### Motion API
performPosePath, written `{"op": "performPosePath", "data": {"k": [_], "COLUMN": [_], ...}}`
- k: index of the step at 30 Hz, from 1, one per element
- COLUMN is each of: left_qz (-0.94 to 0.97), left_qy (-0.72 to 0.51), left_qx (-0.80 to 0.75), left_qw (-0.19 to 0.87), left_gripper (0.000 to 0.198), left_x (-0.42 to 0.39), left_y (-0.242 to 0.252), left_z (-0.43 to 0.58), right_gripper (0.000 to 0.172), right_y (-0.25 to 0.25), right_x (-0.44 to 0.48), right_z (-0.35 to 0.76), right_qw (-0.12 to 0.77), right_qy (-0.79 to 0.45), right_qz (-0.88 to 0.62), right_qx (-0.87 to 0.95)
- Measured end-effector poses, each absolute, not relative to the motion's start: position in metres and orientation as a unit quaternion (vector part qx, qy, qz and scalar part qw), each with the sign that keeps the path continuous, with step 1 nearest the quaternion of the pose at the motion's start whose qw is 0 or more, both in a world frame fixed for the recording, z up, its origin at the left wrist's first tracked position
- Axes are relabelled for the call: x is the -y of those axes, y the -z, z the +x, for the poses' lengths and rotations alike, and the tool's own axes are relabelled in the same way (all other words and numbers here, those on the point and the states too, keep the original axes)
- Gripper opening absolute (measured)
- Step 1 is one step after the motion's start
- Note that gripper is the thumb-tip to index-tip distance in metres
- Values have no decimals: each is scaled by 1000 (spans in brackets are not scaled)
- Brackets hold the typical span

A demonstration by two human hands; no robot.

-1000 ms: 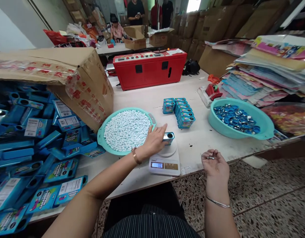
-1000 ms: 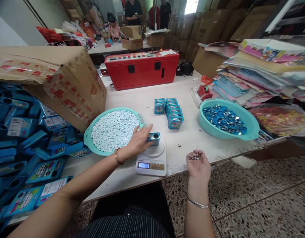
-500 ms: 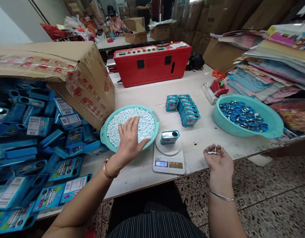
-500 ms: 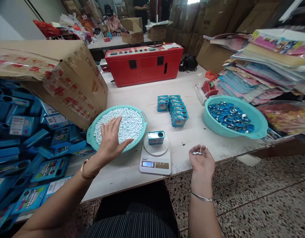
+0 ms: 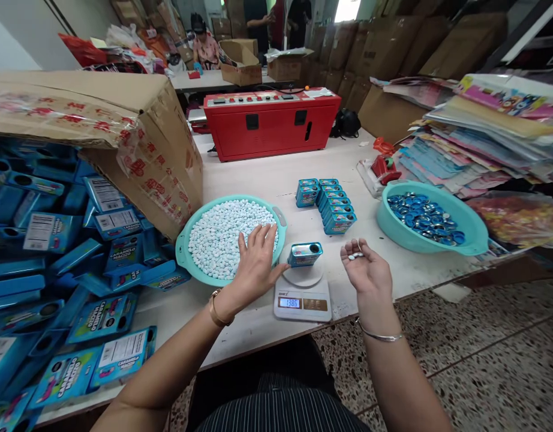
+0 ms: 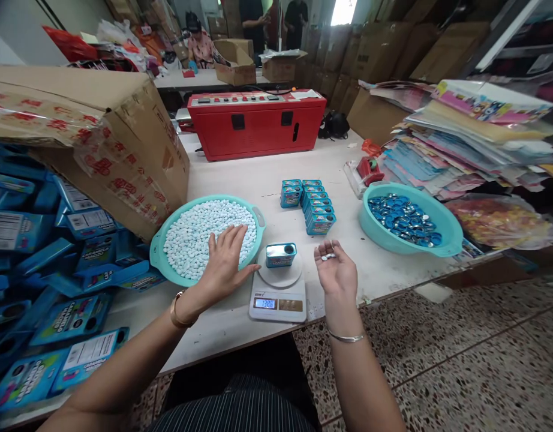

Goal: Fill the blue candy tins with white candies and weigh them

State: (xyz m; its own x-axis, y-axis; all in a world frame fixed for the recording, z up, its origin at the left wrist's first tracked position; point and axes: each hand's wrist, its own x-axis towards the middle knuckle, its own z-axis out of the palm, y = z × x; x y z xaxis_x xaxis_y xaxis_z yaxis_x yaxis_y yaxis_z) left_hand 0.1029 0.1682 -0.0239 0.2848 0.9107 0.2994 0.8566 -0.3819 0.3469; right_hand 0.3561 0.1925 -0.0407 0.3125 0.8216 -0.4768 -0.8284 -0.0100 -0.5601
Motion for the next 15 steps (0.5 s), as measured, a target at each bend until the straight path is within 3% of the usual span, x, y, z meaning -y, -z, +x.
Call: {"op": "performPosePath", "data": {"k": [11, 15], "left_qz": [773, 737], "left_qy": [-252, -302], "left_qx": [-580, -603], "left_qw": [61, 46], "left_gripper": [77, 73], "left_x": [-138, -117], "left_y": [45, 51], "left_z": [89, 75], "right_gripper": [1, 5], "right_y": [26, 29], "right_x": [-220, -217], "right_z": [299, 296], "right_qw": [688, 702], "right_qy": [-580, -539], "right_qz": [-399, -401], "right_qx": [175, 238]}}
